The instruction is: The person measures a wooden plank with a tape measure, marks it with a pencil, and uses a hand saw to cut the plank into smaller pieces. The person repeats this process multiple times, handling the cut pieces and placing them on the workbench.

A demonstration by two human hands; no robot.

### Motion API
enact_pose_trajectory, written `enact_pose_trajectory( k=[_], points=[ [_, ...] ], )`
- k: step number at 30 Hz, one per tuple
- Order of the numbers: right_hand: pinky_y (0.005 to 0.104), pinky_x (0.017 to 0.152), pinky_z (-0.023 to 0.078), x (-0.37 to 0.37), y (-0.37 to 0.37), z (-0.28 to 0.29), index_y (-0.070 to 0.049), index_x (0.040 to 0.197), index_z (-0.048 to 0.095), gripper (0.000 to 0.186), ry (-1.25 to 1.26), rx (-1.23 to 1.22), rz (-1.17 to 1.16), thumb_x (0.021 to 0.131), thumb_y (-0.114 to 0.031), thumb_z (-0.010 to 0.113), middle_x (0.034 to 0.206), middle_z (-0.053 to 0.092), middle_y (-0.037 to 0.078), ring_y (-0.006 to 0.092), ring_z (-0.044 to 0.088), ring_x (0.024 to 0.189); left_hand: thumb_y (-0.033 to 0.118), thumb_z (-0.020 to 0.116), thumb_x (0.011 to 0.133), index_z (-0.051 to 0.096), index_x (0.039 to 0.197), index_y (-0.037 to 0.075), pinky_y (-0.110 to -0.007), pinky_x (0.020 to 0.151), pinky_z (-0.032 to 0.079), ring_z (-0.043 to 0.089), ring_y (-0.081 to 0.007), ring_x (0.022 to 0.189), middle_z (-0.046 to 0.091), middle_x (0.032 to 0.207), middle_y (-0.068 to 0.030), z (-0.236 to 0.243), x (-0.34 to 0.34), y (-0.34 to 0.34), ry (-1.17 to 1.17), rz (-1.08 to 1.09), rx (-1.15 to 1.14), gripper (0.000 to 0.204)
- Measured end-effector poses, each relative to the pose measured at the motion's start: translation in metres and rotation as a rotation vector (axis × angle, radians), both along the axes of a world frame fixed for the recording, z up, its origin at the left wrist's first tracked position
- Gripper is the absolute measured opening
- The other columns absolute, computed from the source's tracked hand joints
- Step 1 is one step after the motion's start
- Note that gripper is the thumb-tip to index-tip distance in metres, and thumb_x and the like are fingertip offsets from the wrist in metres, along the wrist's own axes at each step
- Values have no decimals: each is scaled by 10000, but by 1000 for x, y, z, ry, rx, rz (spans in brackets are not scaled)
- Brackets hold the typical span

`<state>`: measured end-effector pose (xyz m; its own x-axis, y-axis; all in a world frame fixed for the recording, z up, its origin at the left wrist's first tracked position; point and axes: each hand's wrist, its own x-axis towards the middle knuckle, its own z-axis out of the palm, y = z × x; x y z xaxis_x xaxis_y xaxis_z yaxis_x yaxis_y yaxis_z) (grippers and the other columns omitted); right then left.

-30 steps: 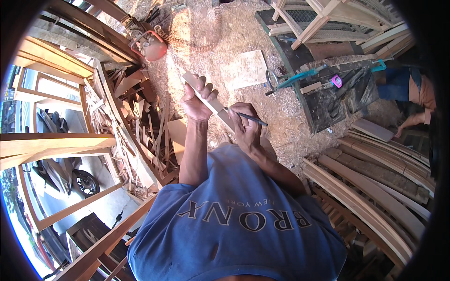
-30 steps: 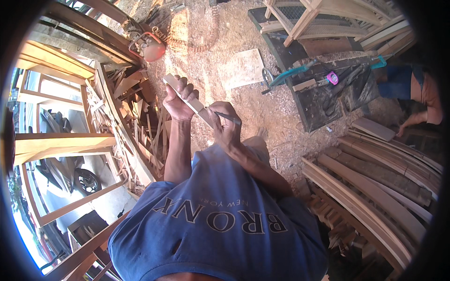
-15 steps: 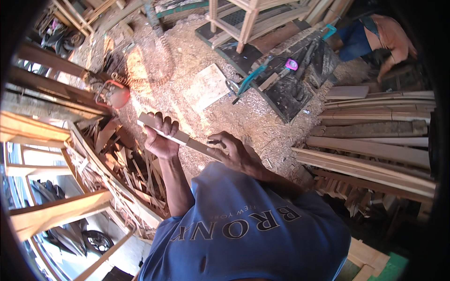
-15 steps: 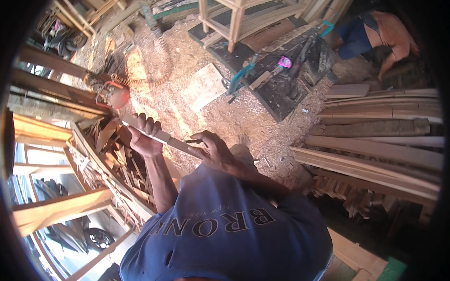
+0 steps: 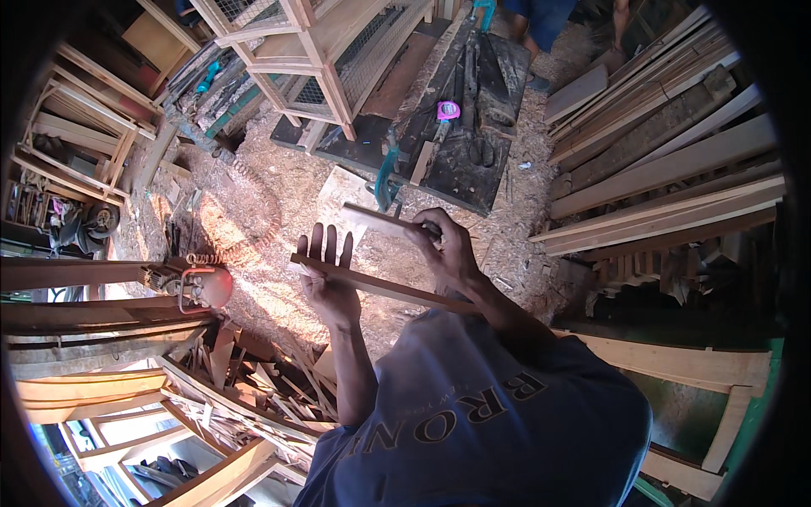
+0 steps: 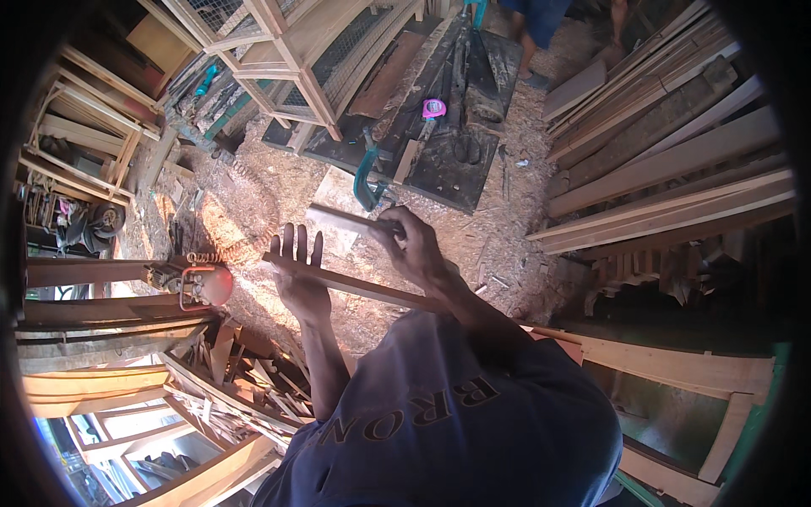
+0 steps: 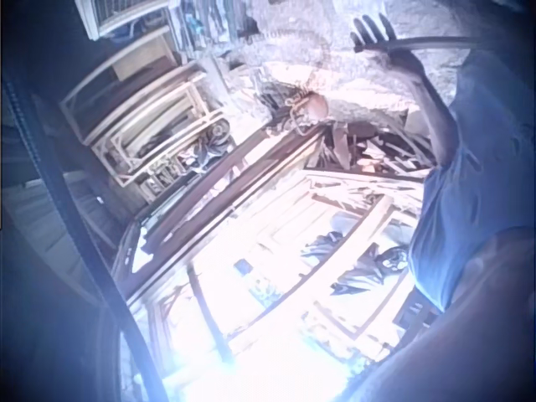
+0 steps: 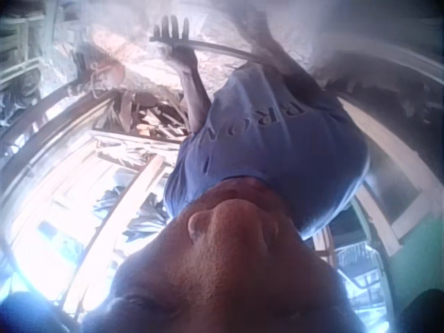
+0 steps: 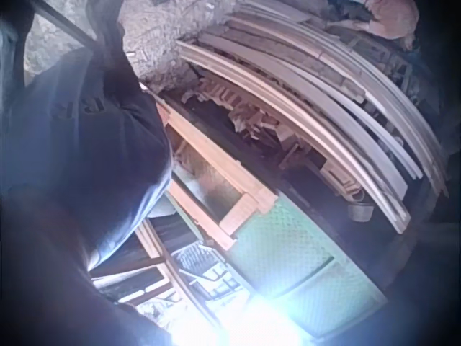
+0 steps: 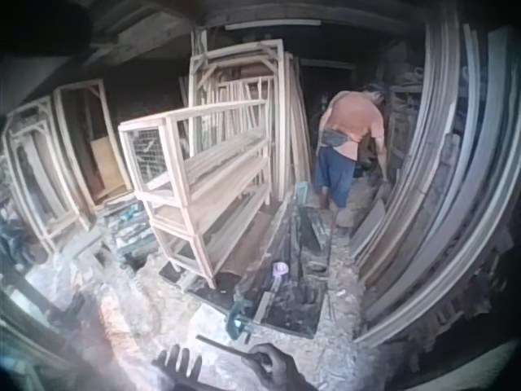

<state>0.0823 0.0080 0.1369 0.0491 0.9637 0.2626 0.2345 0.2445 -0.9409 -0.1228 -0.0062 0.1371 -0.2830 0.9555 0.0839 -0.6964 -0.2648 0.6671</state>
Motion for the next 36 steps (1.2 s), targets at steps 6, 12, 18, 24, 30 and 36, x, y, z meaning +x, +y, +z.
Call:
enact_pose_trajectory(
  k=[6,12,18,24,30,36],
  points=[
    [365,689,507,107,85,-143,23,1096,612,433,-70,-386,-332,890,-340,727,824,641,103,231,623,732,357,425,1055,324,1498,142,-434,981,435,548,-225,1137,527,1350,-110,-47,-6,10,-9,133,-179,503],
    [352,636,497,114,183,-203,13,934,623,266,-211,-222,-222,919,-245,685,777,677,113,177,667,701,103,476,1030,216,1538,36,-330,834,589,630,-221,1079,533,1388,-157,-71,3,31,251,314,-327,574],
    [304,600,493,125,218,-197,20,999,628,144,-123,-448,-203,932,-106,611,835,663,97,147,655,684,20,615,926,245,1509,-36,-258,809,565,618,-173,1025,557,1343,-130,-62,27,48,377,408,-143,693],
    [276,660,526,182,214,-193,-9,1068,628,152,184,-422,-99,921,-39,610,838,678,84,154,679,731,62,545,946,283,1495,-44,-239,638,433,460,-101,741,488,898,-16,-23,46,80,367,497,-95,618],
    [392,774,525,189,201,-166,-38,1086,626,235,-550,-223,78,856,-62,668,954,657,182,280,675,870,361,494,1030,304,1496,3,-252,594,375,431,-100,672,460,801,-3,37,47,119,200,513,105,617],
    [429,814,514,120,200,-166,-51,1084,637,257,-814,239,478,854,-166,645,1000,599,130,298,613,915,383,376,1030,317,1504,6,-243,543,413,497,-98,651,501,775,-18,69,57,120,621,584,166,609]
  ],
)
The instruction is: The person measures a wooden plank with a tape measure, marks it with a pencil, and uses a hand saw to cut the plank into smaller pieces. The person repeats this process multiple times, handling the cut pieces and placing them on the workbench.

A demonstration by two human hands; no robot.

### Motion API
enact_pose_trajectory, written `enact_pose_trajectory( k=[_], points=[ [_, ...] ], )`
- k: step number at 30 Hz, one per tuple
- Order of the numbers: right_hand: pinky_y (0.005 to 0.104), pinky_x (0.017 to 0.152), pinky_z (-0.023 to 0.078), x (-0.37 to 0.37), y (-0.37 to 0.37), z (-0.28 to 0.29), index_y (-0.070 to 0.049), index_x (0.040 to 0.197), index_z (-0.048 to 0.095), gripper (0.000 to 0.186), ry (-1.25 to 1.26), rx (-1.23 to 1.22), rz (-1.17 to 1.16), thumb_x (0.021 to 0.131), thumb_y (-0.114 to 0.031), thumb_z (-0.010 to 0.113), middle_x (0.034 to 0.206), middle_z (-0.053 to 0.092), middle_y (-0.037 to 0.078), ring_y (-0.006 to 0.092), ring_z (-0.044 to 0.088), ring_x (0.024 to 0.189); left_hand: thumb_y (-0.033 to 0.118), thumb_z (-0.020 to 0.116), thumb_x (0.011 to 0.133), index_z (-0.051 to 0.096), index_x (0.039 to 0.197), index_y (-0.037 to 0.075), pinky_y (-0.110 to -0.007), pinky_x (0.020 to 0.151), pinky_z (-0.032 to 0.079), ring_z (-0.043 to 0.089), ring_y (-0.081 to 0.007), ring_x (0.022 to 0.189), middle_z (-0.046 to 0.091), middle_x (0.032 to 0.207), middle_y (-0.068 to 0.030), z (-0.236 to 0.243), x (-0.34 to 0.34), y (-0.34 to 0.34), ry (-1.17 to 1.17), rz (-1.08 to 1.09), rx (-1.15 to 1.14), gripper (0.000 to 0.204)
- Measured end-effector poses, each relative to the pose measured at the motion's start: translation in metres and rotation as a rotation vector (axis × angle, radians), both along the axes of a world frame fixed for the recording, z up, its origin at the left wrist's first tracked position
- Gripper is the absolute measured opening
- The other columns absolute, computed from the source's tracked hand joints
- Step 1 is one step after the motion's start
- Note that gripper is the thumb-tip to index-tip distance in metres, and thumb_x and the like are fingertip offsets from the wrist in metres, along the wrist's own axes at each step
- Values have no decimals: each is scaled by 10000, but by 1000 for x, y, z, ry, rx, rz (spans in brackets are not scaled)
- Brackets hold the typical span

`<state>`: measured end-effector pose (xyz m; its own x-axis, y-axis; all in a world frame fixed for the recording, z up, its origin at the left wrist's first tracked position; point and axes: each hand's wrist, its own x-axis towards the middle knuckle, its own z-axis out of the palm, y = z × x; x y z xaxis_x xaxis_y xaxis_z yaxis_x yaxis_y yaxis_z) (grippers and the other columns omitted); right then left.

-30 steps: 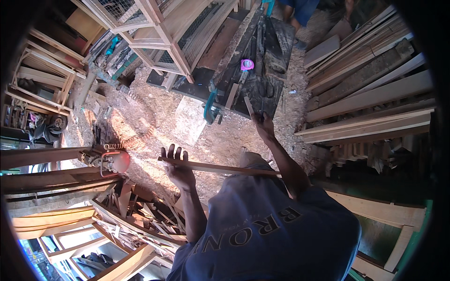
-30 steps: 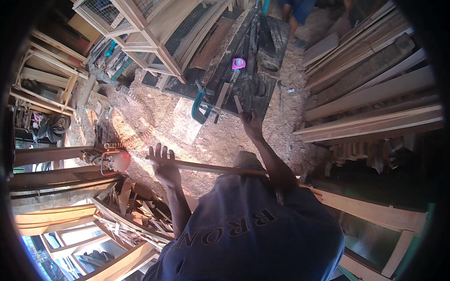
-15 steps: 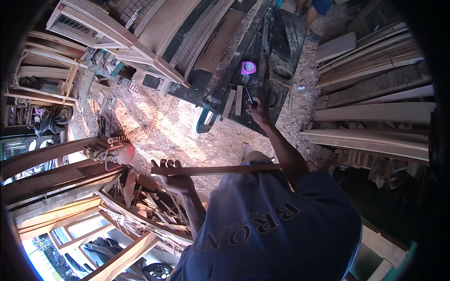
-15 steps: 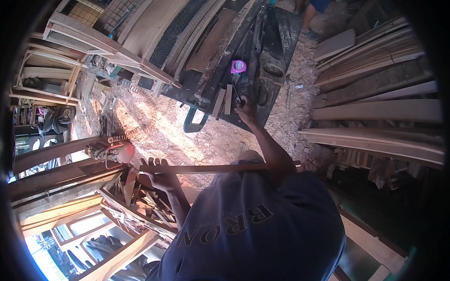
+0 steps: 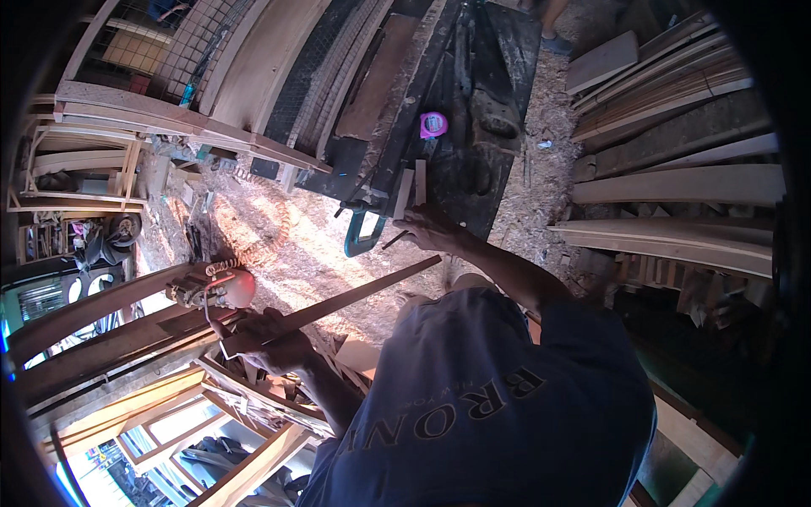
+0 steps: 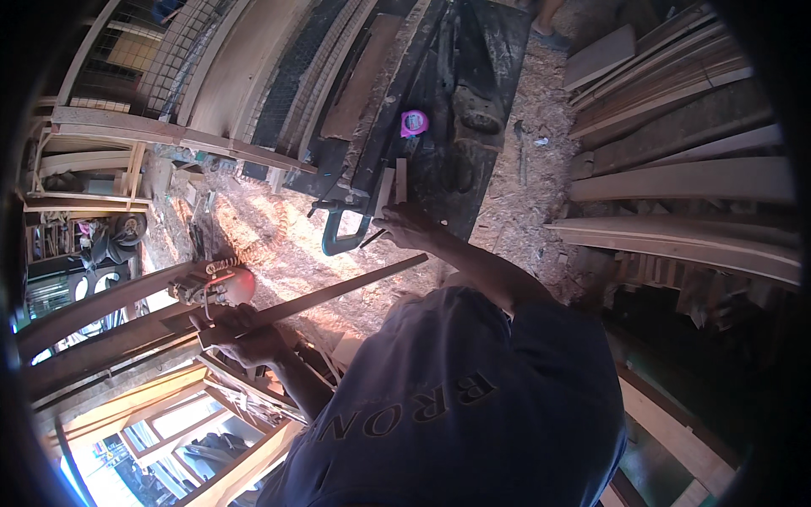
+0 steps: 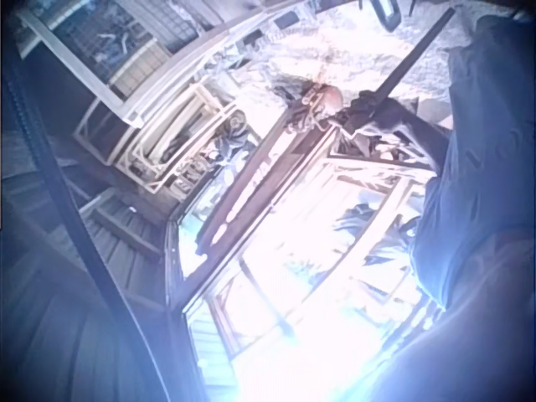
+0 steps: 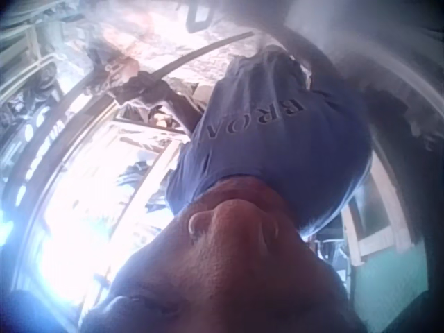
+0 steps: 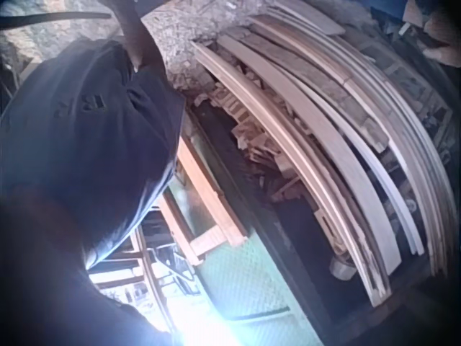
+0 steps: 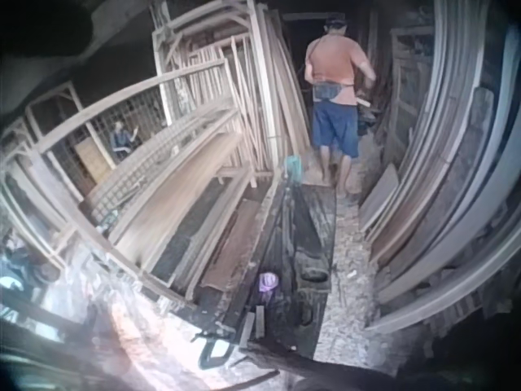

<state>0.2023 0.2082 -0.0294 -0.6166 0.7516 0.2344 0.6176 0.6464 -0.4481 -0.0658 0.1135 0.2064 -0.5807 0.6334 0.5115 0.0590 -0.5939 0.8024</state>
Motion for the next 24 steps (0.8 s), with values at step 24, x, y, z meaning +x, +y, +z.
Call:
enact_pose_trajectory(
  k=[24],
  points=[
    [367,858,506,31,32,-31,11,1297,525,421,464,150,-901,919,-129,645,1099,617,191,237,639,970,531,346,1038,411,1220,-30,-351,556,563,678,-282,664,635,963,-233,-28,34,2,221,-349,-324,593]
  ],
)
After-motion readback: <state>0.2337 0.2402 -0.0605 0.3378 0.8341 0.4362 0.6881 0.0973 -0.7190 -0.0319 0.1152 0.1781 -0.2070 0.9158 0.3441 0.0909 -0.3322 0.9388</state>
